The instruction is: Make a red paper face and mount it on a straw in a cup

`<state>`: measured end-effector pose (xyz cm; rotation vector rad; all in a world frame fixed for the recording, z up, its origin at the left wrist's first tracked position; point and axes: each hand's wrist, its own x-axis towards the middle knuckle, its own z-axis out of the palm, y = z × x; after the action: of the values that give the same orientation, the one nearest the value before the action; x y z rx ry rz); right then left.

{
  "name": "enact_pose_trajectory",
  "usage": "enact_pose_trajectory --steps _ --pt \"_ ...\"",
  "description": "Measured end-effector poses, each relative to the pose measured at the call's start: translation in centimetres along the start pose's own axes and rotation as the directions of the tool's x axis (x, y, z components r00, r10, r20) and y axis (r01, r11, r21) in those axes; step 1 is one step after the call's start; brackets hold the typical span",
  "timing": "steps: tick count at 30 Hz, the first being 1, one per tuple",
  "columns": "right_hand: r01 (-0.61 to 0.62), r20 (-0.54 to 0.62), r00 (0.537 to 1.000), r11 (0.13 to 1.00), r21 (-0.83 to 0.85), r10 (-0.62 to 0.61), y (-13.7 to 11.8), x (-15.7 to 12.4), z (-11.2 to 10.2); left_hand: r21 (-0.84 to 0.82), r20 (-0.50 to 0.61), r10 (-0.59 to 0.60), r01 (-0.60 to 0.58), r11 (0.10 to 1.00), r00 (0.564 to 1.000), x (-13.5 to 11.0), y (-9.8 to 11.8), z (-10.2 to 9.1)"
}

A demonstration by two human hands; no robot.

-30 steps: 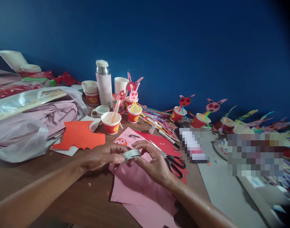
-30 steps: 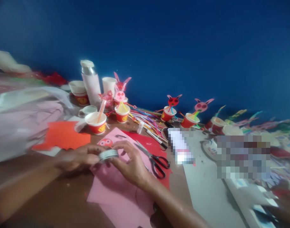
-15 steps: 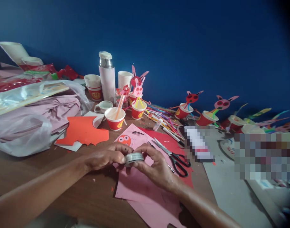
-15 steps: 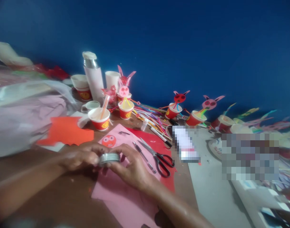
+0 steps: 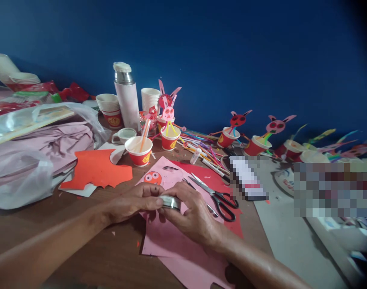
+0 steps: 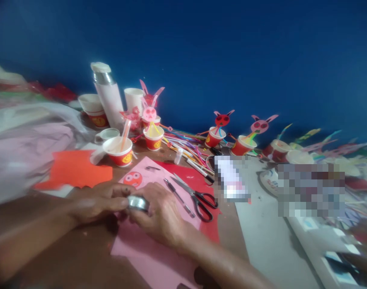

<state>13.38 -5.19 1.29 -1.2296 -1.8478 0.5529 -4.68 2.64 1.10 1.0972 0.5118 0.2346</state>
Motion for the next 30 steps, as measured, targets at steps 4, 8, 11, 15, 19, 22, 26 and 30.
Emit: enact_pose_trajectory --steps 4,8,11,15,19,22,26,30 --pt "0.093 -0.054 0.995 0.987 0.134 -0.087 0.6 0.1 -0.2 -0.260 0.060 0.085 -0.067 0.963 0.995 0.1 -0.5 -0.9" --pt "0.133 -0.077 0.989 0.983 0.129 -0.124 1.1 0.1 -0.4 -0.256 0.152 0.081 -0.040 0.966 0.985 0.1 -0.9 -1.0" --pt "0.133 -0.045 0.991 0.986 0.105 -0.129 0.9 0.0 -0.4 -0.237 0.159 0.080 -0.040 0.971 0.984 0.1 -0.9 -0.7" --pt "0.134 -0.002 0.991 0.986 0.097 -0.135 0.7 -0.1 -0.4 -0.199 0.138 0.090 -0.062 0.978 0.986 0.1 -0.6 -0.3" --pt "0.130 0.029 0.991 0.986 0.104 -0.134 0.8 -0.3 -0.2 -0.111 0.108 0.068 -0.056 0.992 0.992 0.1 -0.3 -0.2" --pt "0.146 0.021 0.989 0.984 0.102 -0.149 0.8 -0.3 -0.1 -0.091 0.086 0.057 -0.049 0.995 0.995 0.1 -0.3 -0.2" --pt "0.156 0.016 0.987 0.981 0.112 -0.159 1.0 -0.3 0.1 -0.095 0.086 0.048 -0.040 0.995 0.995 0.0 -0.5 -0.1" --pt "0.171 0.002 0.985 0.977 0.130 -0.172 1.2 -0.4 0.4 -0.125 0.092 0.063 -0.051 0.991 0.994 0.0 -0.5 -0.1"
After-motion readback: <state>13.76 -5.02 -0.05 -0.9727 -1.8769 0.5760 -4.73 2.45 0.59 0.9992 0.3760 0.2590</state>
